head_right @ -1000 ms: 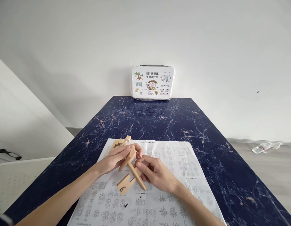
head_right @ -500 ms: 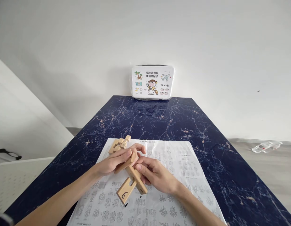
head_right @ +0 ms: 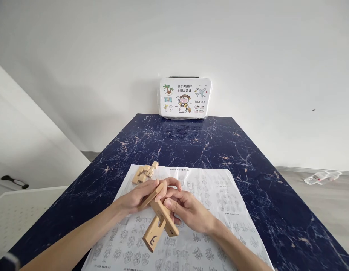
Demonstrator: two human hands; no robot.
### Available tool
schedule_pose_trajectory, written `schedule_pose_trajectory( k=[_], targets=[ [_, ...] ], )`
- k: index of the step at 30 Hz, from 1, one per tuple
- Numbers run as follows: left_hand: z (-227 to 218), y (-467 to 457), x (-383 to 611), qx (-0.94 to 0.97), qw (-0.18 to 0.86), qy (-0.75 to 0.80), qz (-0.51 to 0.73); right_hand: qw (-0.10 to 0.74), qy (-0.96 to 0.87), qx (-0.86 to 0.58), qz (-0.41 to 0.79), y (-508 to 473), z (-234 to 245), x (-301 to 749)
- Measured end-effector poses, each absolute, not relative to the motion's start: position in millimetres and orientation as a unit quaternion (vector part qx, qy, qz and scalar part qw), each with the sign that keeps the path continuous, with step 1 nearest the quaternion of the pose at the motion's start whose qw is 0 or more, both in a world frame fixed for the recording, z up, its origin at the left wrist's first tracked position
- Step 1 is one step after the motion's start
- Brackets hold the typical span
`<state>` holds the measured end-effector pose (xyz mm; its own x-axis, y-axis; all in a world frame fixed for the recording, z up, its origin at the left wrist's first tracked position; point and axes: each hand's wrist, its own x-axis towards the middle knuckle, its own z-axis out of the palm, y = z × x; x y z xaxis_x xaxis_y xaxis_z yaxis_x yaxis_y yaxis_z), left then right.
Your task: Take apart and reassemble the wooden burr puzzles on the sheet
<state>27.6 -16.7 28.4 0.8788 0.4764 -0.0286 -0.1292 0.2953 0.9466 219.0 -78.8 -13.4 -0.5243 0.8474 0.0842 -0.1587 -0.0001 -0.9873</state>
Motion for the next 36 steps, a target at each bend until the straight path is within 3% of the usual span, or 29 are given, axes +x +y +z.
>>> schedule_pose_trajectory(
  k=[14, 18, 25, 30, 36],
  targets=[
    [23, -18, 30, 0.614, 0.759, 0.136, 0.167, 0.365, -0.601, -0.302, 0.644, -79, -20, 220],
    [21, -15, 31, 0.621, 0.726, 0.180, 0.236, 0.383, -0.598, -0.332, 0.621, -78, -24, 221],
    [19, -13, 31, 0.662, 0.583, 0.338, 0.328, 0.472, -0.584, -0.469, 0.465, -73, -25, 222],
    [17, -11, 31, 0.672, 0.555, 0.372, 0.320, 0.453, -0.618, -0.530, 0.363, -71, -28, 225],
    [15, -15, 33, 0.702, 0.511, 0.388, 0.309, 0.446, -0.632, -0.545, 0.322, -70, -35, 226]
  ],
)
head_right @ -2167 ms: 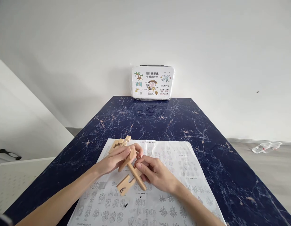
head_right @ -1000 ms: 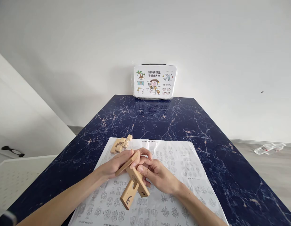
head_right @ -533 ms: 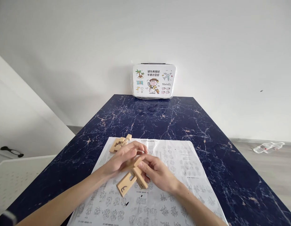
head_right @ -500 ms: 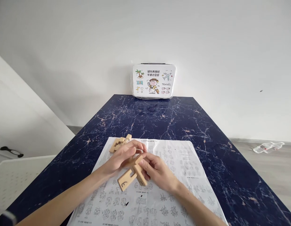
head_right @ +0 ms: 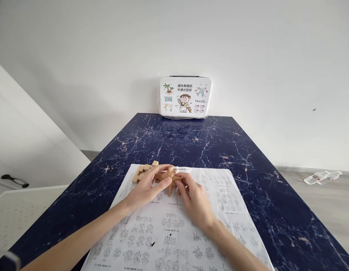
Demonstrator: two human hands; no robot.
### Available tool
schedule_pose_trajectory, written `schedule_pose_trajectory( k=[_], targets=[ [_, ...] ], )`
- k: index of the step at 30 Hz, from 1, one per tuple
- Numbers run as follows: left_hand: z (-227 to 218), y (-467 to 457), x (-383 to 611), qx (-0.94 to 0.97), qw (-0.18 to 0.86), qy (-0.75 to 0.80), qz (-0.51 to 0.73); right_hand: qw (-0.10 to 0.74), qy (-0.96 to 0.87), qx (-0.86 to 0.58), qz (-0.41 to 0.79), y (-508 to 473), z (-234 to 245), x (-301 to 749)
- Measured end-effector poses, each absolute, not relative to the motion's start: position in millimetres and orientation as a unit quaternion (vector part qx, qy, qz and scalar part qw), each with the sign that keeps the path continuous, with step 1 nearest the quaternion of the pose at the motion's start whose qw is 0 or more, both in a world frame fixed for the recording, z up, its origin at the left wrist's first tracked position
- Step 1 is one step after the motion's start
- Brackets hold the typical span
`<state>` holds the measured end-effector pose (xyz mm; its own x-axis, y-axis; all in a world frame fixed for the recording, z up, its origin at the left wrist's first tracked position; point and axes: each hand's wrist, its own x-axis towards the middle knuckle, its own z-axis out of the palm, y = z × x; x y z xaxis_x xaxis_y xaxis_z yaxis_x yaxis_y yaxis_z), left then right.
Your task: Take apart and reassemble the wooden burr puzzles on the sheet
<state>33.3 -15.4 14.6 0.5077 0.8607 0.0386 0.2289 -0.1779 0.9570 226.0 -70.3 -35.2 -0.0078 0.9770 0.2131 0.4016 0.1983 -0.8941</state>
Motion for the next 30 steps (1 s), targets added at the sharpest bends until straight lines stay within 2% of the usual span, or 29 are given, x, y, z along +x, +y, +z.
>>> schedule_pose_trajectory(
  k=[14, 30],
  targets=[
    [15, -15, 30, 0.770, 0.457, 0.315, 0.313, 0.474, -0.641, -0.547, 0.257, -69, -34, 232],
    [3, -14, 32, 0.775, 0.441, 0.318, 0.322, 0.484, -0.627, -0.530, 0.302, -67, -35, 232]
  ],
)
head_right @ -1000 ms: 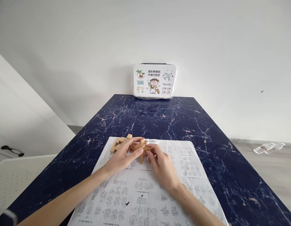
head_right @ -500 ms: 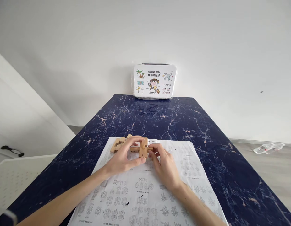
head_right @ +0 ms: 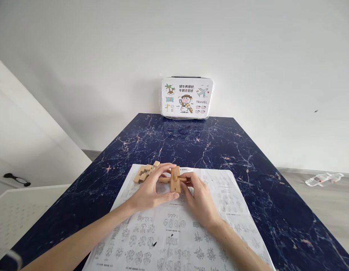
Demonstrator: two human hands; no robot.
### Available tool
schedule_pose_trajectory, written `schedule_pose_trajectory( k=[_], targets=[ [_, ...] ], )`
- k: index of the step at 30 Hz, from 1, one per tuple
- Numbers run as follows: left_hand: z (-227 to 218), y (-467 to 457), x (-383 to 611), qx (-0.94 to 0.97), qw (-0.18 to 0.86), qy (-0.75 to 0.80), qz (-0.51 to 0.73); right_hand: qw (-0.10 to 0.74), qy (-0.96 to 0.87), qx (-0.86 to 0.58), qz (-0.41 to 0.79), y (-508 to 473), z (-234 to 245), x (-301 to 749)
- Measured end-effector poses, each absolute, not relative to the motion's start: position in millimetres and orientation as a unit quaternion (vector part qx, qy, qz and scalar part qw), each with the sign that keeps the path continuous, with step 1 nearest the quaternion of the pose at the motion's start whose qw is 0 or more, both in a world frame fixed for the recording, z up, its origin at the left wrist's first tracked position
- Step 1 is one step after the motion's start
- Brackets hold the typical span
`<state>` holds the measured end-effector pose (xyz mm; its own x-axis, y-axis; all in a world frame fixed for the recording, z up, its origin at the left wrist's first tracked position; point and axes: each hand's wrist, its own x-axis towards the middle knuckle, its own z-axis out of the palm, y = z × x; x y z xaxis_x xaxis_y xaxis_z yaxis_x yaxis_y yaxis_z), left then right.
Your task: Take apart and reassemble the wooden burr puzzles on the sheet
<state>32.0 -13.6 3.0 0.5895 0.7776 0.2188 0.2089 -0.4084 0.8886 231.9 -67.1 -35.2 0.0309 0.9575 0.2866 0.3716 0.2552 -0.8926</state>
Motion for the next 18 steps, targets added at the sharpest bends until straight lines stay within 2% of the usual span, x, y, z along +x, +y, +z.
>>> schedule_pose_trajectory(
  k=[10, 18],
  targets=[
    [-0.2, -12.1, 29.8, 0.781, 0.443, 0.292, 0.330, 0.495, -0.596, -0.530, 0.344, -67.6, -36.4, 236.3],
    [-1.6, -7.5, 28.3, 0.793, 0.438, 0.269, 0.325, 0.502, -0.589, -0.539, 0.332, -69.5, -38.5, 238.3]
  ],
)
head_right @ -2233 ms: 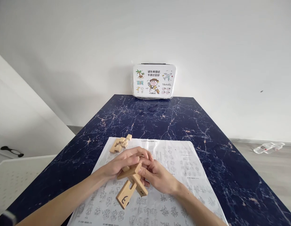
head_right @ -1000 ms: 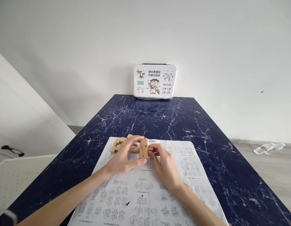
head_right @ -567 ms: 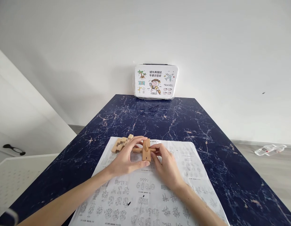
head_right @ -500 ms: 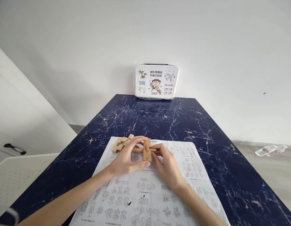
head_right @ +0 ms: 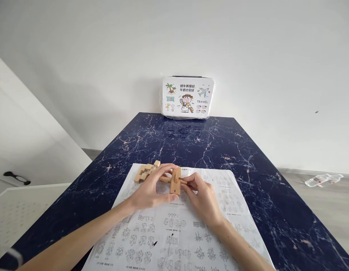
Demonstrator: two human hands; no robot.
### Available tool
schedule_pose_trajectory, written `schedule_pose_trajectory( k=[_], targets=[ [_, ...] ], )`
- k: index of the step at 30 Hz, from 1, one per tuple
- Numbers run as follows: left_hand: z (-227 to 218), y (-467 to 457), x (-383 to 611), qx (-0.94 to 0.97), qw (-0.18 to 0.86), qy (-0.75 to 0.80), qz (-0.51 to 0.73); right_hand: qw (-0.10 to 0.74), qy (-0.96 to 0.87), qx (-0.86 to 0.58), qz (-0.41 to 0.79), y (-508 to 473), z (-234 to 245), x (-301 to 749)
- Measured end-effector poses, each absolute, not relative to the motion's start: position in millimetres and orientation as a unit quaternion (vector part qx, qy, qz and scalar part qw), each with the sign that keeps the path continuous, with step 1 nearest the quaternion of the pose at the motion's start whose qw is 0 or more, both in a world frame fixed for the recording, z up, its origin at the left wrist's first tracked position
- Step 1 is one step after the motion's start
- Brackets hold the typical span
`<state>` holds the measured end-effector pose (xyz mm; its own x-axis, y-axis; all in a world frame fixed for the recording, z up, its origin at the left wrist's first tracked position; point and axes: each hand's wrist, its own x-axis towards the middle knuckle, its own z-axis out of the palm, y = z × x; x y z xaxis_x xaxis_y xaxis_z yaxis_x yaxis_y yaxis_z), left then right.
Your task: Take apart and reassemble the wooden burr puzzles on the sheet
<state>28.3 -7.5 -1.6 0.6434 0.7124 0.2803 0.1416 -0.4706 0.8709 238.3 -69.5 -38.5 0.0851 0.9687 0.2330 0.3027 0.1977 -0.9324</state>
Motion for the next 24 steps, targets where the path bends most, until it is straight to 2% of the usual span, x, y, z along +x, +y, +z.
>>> schedule_pose_trajectory(
  k=[6, 13, 24],
  targets=[
    [-4, -9, 30, 0.804, 0.436, 0.248, 0.320, 0.507, -0.596, -0.539, 0.312, -73, -37, 234],
    [-2, -11, 24, 0.776, 0.485, 0.275, 0.294, 0.514, -0.590, -0.534, 0.320, -70, -38, 234],
    [-1, 3, 19, 0.782, 0.473, 0.295, 0.280, 0.516, -0.564, -0.515, 0.386, -66, -33, 238]
  ],
)
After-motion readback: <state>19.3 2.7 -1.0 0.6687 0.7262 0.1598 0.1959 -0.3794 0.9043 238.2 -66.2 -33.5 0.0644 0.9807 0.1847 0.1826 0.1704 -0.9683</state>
